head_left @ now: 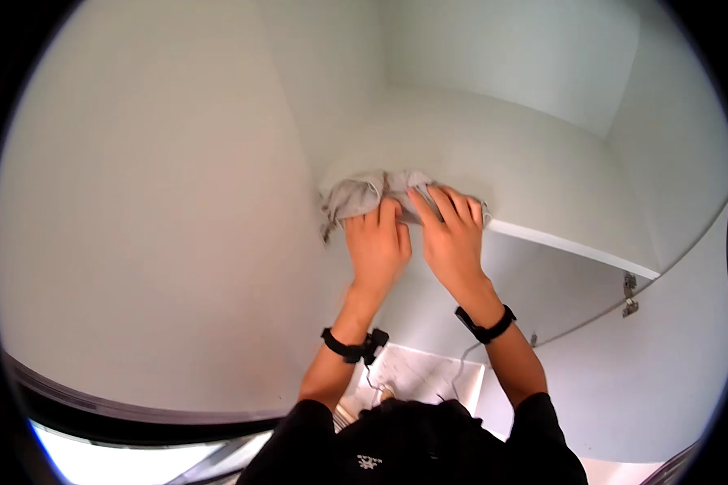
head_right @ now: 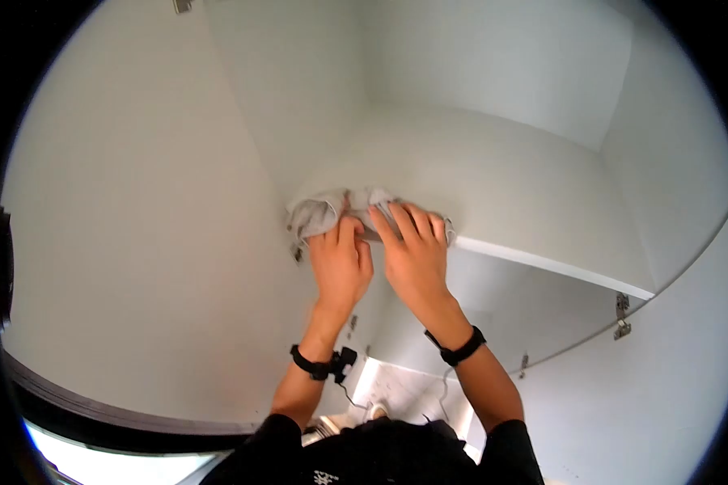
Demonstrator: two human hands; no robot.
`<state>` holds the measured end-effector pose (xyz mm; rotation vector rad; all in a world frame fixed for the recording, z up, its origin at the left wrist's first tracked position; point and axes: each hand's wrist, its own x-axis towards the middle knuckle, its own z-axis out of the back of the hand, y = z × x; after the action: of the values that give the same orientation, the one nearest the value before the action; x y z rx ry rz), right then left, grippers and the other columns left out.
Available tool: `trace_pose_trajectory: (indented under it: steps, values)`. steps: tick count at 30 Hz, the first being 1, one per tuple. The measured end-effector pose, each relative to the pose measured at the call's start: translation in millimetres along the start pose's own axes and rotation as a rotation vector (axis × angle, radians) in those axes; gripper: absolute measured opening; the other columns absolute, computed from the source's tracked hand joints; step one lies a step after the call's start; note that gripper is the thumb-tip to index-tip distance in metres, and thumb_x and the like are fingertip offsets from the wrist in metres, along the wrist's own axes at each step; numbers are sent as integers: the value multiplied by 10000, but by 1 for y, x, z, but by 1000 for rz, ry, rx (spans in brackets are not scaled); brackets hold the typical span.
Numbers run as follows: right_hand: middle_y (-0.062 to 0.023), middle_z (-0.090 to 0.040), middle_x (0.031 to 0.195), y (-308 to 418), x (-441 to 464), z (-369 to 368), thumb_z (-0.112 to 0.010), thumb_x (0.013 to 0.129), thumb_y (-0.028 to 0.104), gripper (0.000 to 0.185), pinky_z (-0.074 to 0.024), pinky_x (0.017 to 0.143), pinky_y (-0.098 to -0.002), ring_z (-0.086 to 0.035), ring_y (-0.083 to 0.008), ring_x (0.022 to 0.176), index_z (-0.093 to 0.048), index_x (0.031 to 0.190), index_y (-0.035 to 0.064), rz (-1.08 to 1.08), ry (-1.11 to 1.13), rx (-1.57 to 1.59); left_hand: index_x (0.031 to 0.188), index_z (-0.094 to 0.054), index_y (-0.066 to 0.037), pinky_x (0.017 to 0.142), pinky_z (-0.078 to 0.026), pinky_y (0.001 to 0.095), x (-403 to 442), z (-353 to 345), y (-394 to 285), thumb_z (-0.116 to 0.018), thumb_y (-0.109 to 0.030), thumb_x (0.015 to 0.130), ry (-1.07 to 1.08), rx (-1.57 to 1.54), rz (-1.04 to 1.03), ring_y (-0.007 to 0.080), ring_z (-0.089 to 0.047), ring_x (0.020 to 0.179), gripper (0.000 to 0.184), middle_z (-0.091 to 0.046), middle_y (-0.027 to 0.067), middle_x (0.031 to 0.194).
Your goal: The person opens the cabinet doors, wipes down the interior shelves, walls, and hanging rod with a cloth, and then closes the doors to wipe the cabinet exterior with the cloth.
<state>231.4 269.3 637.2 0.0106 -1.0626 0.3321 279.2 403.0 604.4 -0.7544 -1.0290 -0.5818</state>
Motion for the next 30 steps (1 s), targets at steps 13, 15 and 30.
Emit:
trace_pose_trajectory:
  steps: [13, 15, 30]
  values:
    - [-171, -636, 1261, -34, 8, 45, -700, 875, 138, 349, -467, 1055, -498, -537, -390, 1275, -676, 1195, -1, -114, 114, 147, 1243, -636, 88, 1102, -386, 525, 63, -23, 38, -560, -377, 966, 238, 251, 173, 455, -512, 1268, 547, -441, 324, 1484]
    - [-173, -638, 1250, -44, -12, 50, -712, 866, 141, 361, -472, 1054, -492, -544, -381, 1268, -675, 1190, -12, -84, 76, 224, 1281, -610, 82, 1113, -384, 520, 73, -11, 10, -557, -449, 953, 416, 218, 214, 468, -457, 1335, 626, -418, 338, 1492]
    - [-329, -436, 1487, -3, -7, -18, -507, 1012, 341, 636, -315, 1173, -532, -441, -449, 1378, -405, 1444, -114, 31, 465, 456, 1607, -293, -109, 1170, -278, 423, 114, 14, -46, -571, -481, 956, 787, 1372, -360, 226, -443, 1394, 800, -505, 70, 1519]
